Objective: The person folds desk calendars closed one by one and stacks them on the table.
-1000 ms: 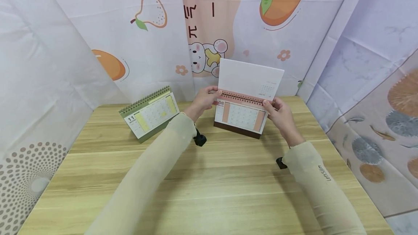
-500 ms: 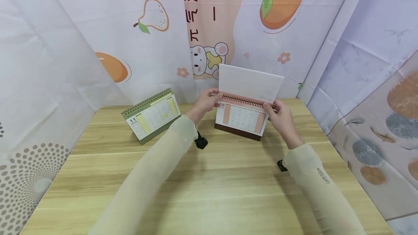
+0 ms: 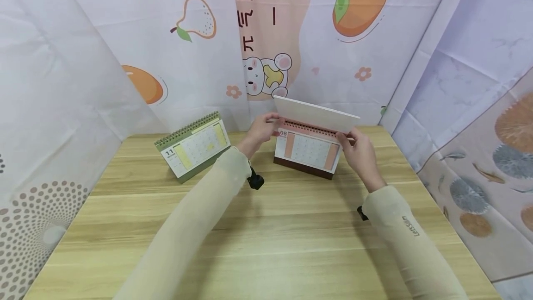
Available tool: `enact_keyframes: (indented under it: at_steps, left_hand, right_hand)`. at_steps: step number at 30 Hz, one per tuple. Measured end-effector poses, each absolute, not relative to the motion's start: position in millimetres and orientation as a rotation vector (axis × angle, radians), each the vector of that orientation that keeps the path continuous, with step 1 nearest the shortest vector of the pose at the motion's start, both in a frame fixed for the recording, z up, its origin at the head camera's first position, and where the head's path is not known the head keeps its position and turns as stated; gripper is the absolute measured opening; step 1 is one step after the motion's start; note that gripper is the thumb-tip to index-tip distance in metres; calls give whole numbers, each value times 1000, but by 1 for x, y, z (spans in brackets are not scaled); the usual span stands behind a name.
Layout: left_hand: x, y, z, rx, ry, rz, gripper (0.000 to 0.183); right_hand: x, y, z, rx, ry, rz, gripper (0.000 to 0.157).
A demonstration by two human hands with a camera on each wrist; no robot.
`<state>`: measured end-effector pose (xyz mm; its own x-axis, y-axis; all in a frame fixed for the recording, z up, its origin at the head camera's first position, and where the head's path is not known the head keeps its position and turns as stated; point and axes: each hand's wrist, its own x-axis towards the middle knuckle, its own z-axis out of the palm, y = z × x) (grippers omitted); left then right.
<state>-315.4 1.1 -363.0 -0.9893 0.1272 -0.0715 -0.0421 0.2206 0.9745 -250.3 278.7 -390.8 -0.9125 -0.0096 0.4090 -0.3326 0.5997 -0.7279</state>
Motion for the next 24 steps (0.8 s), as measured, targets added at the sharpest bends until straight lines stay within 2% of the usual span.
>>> enact_keyframes:
  at_steps: [7,15,24]
  left_hand:
    - [-314,0,-363,137,2336,1883,32]
    - [-313,-14,-368,226,2301,1753,45]
    - [-304,-24,-352,211,2147,1706,53]
  right_hand:
    - [-251,279,-389,277,-2468,1206,36]
    - [-250,275,-393,306,-2469,1064,31]
    - [-250,278,-392,285,-2472,1034,33]
